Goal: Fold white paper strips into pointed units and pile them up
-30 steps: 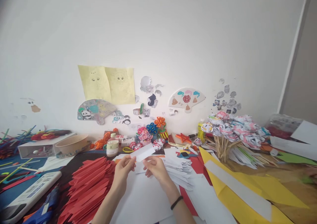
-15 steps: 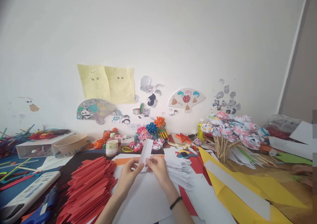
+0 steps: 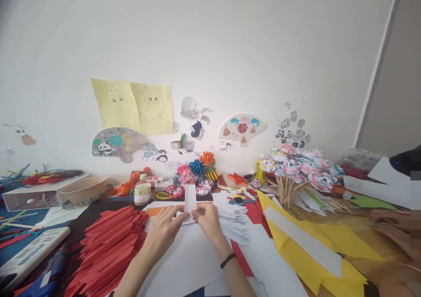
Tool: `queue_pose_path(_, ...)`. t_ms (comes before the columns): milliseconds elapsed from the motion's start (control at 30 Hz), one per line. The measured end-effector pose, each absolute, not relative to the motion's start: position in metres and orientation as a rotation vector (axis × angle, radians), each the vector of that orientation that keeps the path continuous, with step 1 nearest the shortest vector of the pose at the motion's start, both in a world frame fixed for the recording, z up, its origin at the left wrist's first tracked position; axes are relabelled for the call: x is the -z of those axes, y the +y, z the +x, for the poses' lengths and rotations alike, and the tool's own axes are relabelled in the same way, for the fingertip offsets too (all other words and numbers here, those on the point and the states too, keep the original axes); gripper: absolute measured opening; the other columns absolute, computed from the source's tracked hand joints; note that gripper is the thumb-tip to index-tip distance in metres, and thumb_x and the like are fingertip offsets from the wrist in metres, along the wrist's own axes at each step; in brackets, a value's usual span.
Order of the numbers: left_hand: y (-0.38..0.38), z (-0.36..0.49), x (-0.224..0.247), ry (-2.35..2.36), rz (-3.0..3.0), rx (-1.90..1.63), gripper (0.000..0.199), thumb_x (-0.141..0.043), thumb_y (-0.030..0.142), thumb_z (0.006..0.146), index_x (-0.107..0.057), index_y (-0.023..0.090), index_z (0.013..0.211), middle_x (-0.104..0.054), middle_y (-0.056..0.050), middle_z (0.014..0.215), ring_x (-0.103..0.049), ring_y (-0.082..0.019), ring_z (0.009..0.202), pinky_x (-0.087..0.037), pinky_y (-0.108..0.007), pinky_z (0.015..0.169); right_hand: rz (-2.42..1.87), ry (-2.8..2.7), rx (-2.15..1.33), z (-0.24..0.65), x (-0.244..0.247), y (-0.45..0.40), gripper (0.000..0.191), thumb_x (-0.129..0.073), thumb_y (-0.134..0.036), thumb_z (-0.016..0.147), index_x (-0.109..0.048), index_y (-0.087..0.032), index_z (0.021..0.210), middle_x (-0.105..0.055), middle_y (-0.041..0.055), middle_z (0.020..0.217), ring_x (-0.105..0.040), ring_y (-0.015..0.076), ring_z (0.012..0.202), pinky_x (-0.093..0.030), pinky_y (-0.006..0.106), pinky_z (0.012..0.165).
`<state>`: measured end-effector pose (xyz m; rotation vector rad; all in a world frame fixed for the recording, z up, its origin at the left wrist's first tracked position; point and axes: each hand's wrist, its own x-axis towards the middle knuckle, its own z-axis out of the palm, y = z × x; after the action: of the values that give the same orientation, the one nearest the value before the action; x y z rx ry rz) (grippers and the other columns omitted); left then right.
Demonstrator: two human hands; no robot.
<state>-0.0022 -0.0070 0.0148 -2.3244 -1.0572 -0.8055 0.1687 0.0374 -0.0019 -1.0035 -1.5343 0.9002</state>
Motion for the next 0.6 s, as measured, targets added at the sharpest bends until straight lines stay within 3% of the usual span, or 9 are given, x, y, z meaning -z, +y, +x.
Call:
queue_pose_path(267, -0.0033, -0.0067, -0.0117, -1.010, -2.376, 0.850, 0.027, -0.042, 0.012, 0.091, -0.063, 0.025, 0.102, -0.063, -0.006, 0.096, -0.052, -0.019, 0.084, -0.035, -0.032, 0.070, -1.033, -1.523, -0.876, 0.1707, -0.0019, 0.0365, 0.015, -0.059, -0.025, 0.068, -0.063, -0.016, 0.058, -0.064, 0.0033, 0.054, -0.059, 0.0169, 0.050, -0.046, 0.026, 0.051)
queue_pose_path(500, -0.0044, -0.0028, -0.0145, -1.136, -2.467, 1.026, 0.028, -0.040, 0.017, 0.093, -0.067, 0.024, 0.096, -0.063, -0.006, 0.089, -0.051, -0.019, 0.080, -0.036, -0.032, 0.069, -1.013, -1.541, -0.876, 0.1677, 0.0027, 0.0381, 0.017, -0.061, -0.031, 0.071, -0.065, -0.015, 0.065, -0.065, 0.0042, 0.057, -0.061, 0.0184, 0.052, -0.048, 0.028, 0.053)
queue_pose_path(600, -0.0042, 0.0013, -0.0146, -1.309, -2.482, 1.237, 0.024, -0.046, 0.025, 0.091, -0.063, 0.026, 0.108, -0.062, -0.005, 0.088, -0.052, -0.019, 0.079, -0.038, -0.032, 0.072, -0.945, -1.540, -0.857, 0.1638, 0.0018, 0.0348, 0.024, -0.062, -0.038, 0.075, -0.065, -0.015, 0.069, -0.066, 0.0051, 0.060, -0.062, 0.0190, 0.054, -0.049, 0.028, 0.054)
